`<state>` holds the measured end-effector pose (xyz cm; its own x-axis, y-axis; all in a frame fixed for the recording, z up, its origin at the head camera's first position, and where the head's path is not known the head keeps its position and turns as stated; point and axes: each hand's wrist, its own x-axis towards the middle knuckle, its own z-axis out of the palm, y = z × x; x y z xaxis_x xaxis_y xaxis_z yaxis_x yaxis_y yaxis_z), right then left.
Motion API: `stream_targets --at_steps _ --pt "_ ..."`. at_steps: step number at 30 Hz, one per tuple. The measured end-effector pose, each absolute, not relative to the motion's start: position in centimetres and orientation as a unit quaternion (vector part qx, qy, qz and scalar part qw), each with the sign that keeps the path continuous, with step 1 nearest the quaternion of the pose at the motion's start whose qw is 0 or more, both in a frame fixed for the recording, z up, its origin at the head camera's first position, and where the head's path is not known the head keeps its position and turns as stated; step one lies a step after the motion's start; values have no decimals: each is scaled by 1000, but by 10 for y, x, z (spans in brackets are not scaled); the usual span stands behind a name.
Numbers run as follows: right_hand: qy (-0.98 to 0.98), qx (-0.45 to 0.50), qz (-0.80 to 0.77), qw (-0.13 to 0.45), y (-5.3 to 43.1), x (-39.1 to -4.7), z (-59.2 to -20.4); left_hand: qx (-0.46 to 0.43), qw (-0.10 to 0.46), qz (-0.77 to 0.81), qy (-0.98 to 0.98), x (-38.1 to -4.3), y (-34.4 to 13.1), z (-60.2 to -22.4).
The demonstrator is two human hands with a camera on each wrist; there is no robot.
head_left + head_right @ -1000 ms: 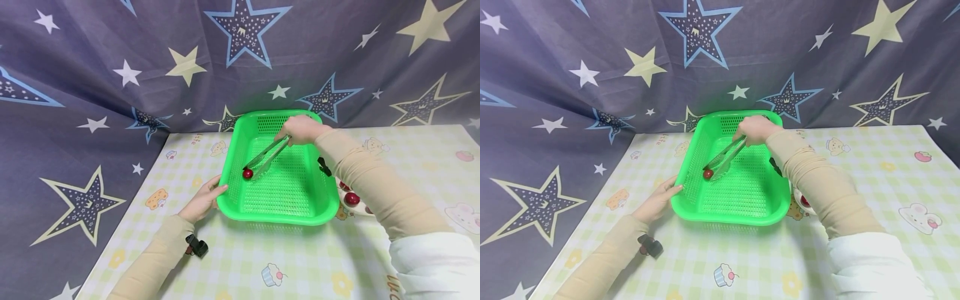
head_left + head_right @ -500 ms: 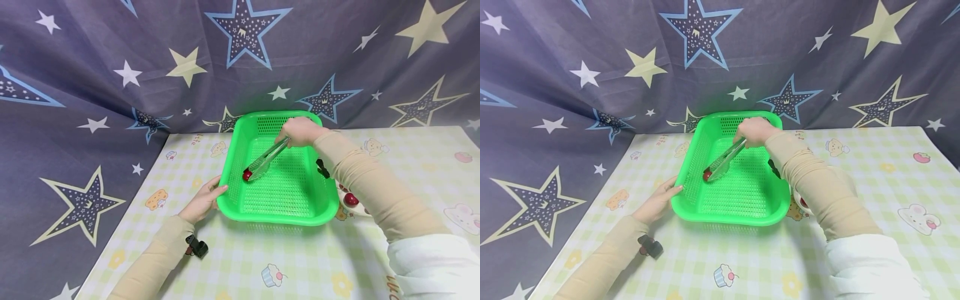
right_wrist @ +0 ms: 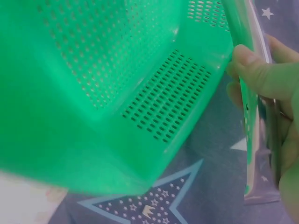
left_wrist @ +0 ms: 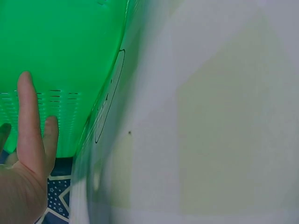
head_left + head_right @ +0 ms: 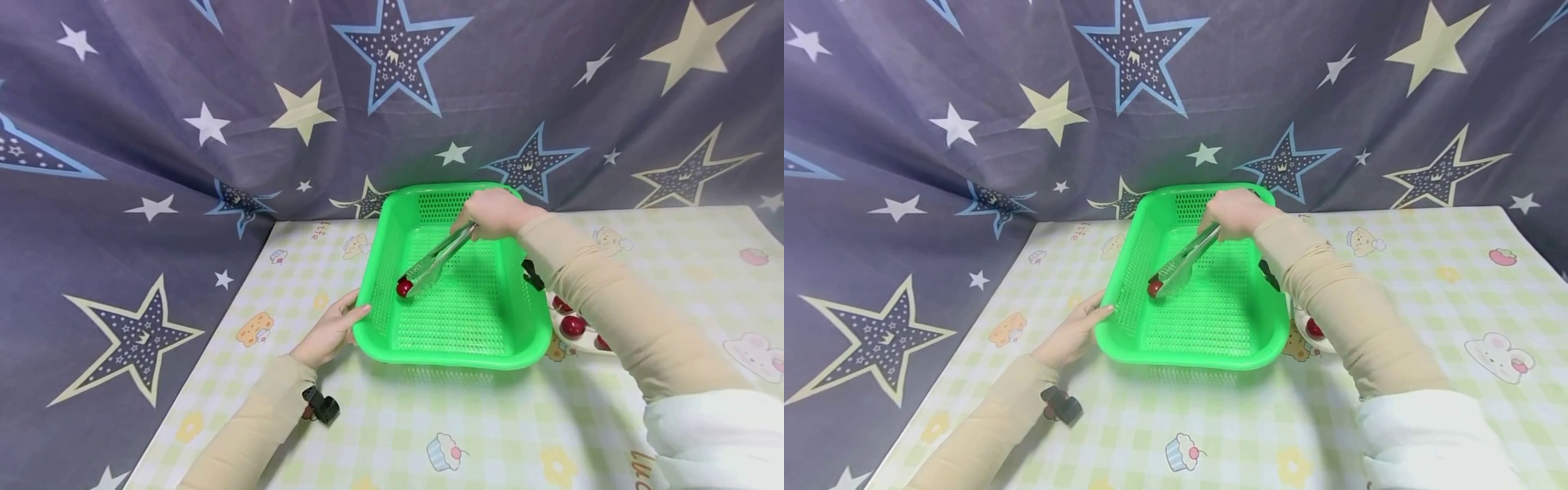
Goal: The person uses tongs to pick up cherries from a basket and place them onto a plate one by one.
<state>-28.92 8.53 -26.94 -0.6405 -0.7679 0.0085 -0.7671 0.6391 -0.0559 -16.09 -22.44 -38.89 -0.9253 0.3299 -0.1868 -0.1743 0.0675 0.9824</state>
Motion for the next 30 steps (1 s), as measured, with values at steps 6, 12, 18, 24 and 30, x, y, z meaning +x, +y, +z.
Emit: stream_targets --at_steps 6,12,18,24,30 --pt "905 -424 -32 -9 94 -282 -257 61 187 682 704 -161 -225 -389" --pt "904 -424 -48 -26 104 -276 -248 65 188 682 704 -161 -225 -389" --pt "902 -423 -66 -55 118 -270 -243 63 187 684 703 -162 -224 -387" --pt "904 -415 -82 -60 133 -266 -246 54 186 685 702 -161 -222 -385" --pt "904 -411 -96 -67 146 -259 -248 51 188 682 705 -162 -223 -388"
